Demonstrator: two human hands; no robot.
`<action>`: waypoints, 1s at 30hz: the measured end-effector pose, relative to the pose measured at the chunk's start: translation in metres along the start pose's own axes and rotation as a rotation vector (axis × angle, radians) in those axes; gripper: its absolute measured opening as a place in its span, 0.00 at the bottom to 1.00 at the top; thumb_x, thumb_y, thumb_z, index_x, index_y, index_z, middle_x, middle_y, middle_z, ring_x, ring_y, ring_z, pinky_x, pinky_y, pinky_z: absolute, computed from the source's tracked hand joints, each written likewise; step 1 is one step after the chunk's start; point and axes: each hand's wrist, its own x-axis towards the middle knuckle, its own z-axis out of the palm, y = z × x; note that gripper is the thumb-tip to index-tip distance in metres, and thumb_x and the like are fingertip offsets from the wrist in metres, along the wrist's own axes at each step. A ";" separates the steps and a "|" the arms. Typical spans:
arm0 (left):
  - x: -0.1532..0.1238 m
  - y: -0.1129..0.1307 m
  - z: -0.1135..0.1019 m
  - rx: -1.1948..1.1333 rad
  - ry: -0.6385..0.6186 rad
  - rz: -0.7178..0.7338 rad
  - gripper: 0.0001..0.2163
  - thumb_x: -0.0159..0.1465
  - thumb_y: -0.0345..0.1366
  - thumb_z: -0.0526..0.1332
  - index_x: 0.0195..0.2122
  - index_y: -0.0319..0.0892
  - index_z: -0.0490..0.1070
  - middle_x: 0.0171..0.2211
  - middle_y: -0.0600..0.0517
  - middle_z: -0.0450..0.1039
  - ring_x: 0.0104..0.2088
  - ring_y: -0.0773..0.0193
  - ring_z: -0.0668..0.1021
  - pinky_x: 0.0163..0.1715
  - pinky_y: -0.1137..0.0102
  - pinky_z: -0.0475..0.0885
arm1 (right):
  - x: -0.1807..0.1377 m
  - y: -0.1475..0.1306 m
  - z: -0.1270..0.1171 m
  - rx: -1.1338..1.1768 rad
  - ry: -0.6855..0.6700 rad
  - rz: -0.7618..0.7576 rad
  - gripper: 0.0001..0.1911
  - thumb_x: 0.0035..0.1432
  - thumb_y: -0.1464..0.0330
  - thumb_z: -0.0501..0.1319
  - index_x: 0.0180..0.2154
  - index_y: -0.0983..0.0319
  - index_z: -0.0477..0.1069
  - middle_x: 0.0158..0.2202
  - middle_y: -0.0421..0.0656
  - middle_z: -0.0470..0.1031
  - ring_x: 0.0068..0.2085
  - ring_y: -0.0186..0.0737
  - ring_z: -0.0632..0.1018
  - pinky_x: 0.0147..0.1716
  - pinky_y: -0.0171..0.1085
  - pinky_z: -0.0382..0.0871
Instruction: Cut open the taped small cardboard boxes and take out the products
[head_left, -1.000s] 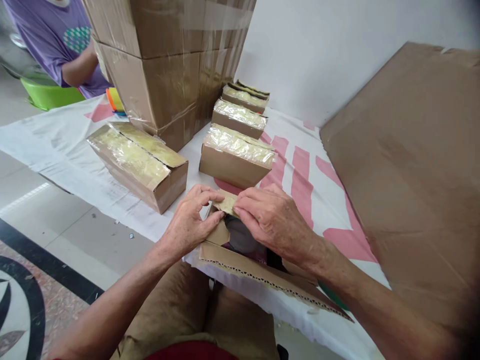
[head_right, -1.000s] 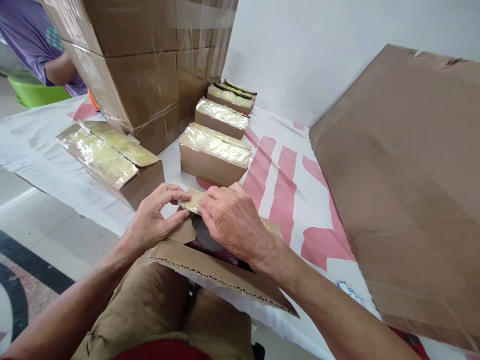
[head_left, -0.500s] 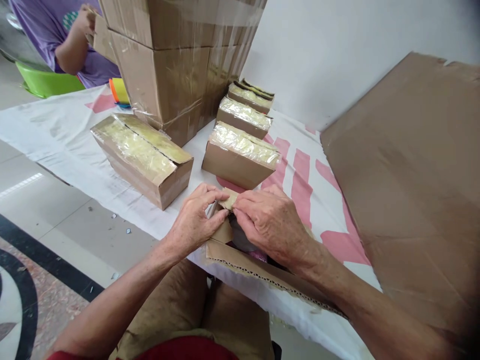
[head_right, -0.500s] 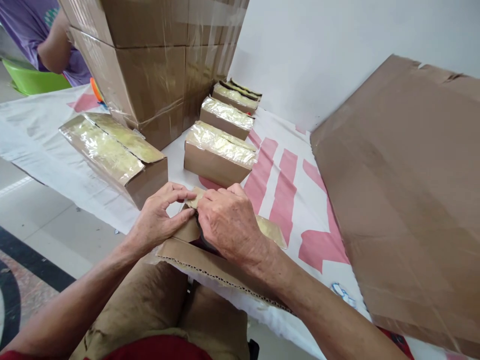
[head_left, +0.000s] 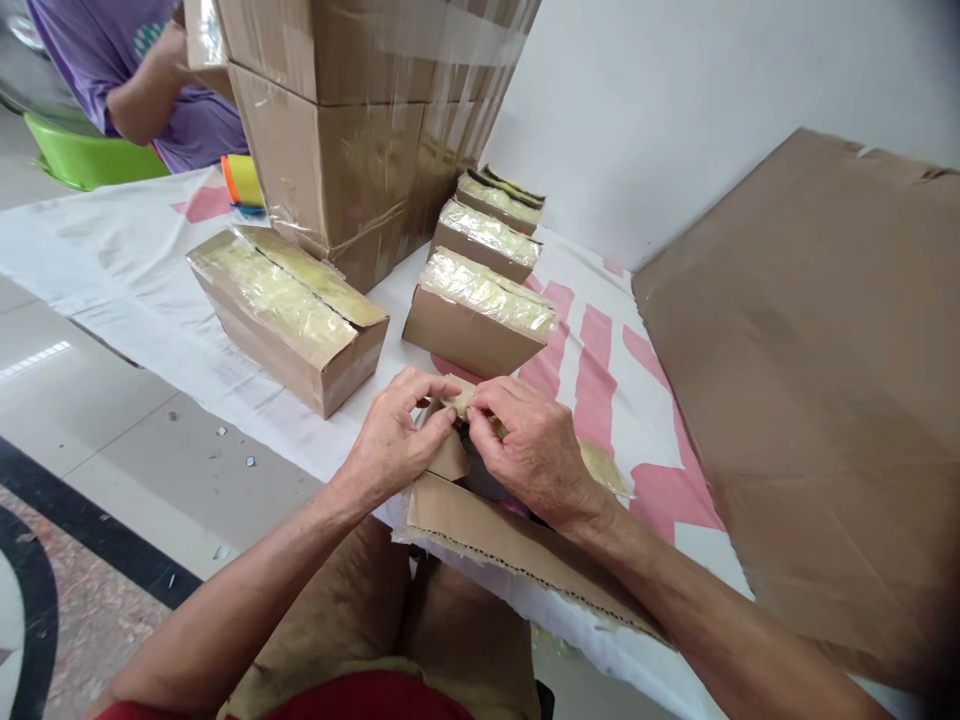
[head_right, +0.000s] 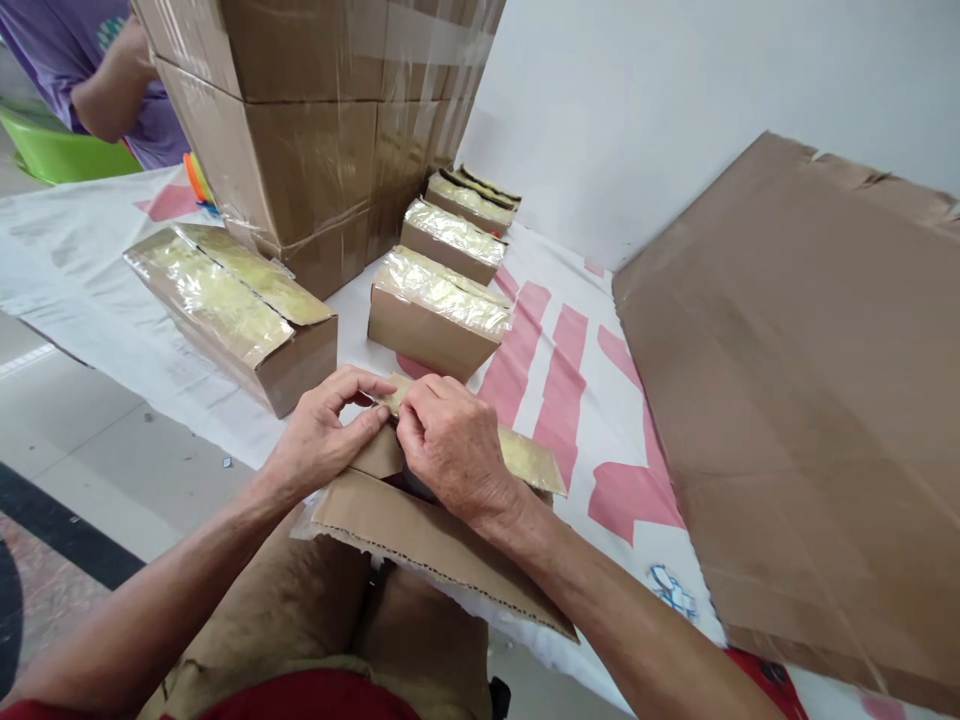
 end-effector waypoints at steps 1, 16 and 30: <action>0.001 0.001 0.000 -0.008 -0.003 -0.025 0.08 0.61 0.29 0.62 0.40 0.45 0.78 0.40 0.51 0.82 0.42 0.60 0.80 0.44 0.64 0.77 | -0.001 0.001 0.001 -0.001 0.008 -0.002 0.11 0.64 0.76 0.56 0.30 0.60 0.72 0.34 0.45 0.82 0.36 0.41 0.79 0.35 0.39 0.69; -0.001 0.003 0.003 -0.194 0.080 -0.215 0.05 0.58 0.35 0.66 0.35 0.43 0.79 0.36 0.51 0.83 0.40 0.58 0.82 0.49 0.61 0.76 | 0.011 -0.024 -0.016 -0.375 -0.183 -0.139 0.11 0.64 0.75 0.57 0.40 0.64 0.79 0.35 0.47 0.83 0.35 0.45 0.79 0.34 0.42 0.63; 0.001 0.004 0.008 -0.272 0.155 -0.306 0.04 0.53 0.35 0.65 0.29 0.44 0.79 0.32 0.53 0.81 0.38 0.58 0.80 0.47 0.61 0.73 | 0.010 -0.014 0.002 -0.389 -0.068 -0.096 0.12 0.64 0.76 0.54 0.33 0.63 0.75 0.30 0.45 0.76 0.31 0.41 0.73 0.28 0.40 0.56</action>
